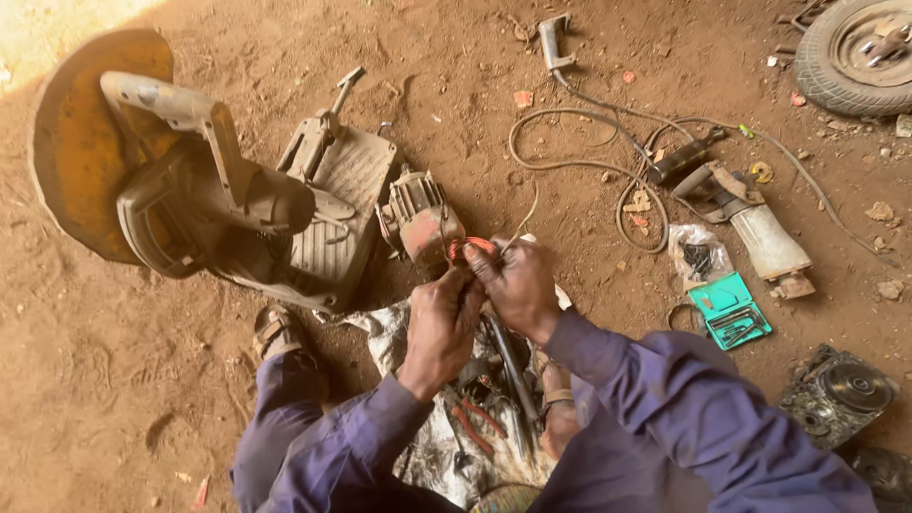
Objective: The person sits on the ground and uses pliers and a screwdriver to strip, twist, and secure copper wires on a small electrical component. The person repeatedly adjusts the wires and uses the tools to manipulate the connections.
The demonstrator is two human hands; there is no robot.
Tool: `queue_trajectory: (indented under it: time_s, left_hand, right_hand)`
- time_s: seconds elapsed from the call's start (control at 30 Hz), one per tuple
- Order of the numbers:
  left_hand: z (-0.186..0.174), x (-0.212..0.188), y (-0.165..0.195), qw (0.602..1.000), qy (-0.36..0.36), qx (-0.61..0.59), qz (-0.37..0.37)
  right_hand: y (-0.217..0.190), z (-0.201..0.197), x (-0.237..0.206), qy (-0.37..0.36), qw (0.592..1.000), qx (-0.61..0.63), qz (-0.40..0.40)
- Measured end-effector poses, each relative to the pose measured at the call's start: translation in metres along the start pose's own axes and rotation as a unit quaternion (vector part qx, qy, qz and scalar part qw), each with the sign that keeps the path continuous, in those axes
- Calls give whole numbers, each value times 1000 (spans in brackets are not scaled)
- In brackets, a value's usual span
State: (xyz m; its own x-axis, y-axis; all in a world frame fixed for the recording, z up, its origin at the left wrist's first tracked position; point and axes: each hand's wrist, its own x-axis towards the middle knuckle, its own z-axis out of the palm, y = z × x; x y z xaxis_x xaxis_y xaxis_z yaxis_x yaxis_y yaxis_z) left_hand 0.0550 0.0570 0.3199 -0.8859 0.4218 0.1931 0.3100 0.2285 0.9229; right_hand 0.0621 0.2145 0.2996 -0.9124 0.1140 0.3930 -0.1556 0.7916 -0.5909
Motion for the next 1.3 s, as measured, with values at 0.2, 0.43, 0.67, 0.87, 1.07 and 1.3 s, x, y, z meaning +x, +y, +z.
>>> queue_trajectory:
  time_s: [0.2, 0.43, 0.67, 0.87, 1.07, 1.3]
  left_hand:
    - [-45, 8, -13, 990, 66, -17, -126]
    - [-35, -6, -26, 997, -2, -79, -14]
    - [-15, -3, -2, 999, 1, 32, 9]
    - [-9, 3, 2, 996, -50, 65, -42]
    - [-5, 1, -14, 988, -59, -100, -99]
    - [9, -7, -27, 945, -27, -298, -134]
  right_hand:
    - [11, -18, 3, -44, 940, 291, 174]
    - [3, -38, 5, -63, 891, 406, 193]
    - [-17, -47, 2, -78, 907, 355, 211]
    - [-34, -42, -1, -16, 987, 156, 44]
    - [-15, -32, -8, 33, 997, 42, -51]
    - [3, -20, -8, -20, 995, -99, 9]
